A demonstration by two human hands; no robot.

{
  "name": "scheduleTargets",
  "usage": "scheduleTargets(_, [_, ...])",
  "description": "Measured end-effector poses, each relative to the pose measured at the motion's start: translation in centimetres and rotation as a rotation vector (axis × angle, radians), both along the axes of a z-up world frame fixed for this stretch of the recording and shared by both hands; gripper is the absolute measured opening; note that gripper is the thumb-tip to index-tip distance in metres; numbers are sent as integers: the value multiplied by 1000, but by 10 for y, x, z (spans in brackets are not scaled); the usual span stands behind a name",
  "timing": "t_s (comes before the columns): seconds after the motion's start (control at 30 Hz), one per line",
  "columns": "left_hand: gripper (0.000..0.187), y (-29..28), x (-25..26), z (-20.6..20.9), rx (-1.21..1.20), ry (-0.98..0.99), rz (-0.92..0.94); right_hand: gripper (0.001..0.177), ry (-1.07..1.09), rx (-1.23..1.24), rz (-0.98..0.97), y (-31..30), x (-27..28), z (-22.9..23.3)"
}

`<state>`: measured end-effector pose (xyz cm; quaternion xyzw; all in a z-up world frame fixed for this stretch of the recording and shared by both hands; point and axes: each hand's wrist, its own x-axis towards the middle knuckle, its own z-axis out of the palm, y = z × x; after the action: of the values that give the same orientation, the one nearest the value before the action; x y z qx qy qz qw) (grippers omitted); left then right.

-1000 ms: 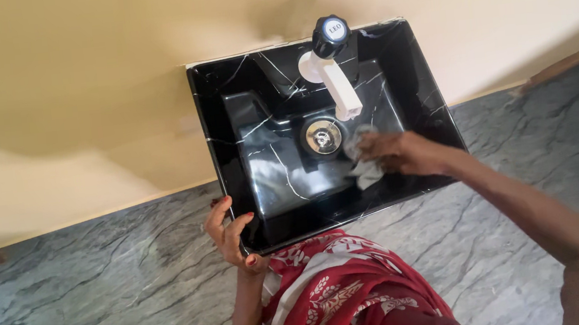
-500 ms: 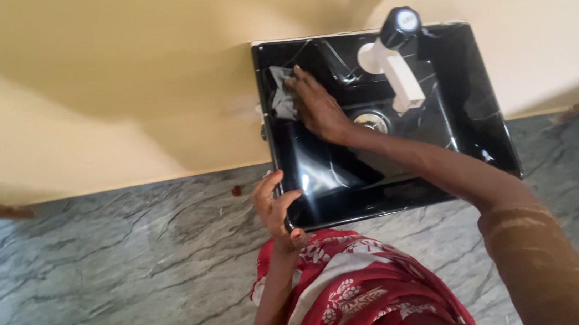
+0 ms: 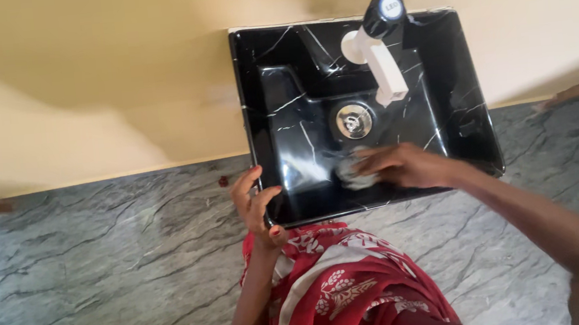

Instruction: The person wipes the surface of a black marble sink using a white cloth. They systematically clean the basin, the faucet, and the surrounding edges.

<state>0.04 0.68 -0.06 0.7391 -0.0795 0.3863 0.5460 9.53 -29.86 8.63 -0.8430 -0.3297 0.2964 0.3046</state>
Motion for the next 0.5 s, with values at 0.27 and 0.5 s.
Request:
scheduleTargets(0.27, [85,-6,1,3,-15,0,28,36,-826,-189,-254,-79,60,-45])
scheduleTargets(0.5, [86,-7,2,-1,-17,-4,43,51,-387,28,47,-57,21,-45])
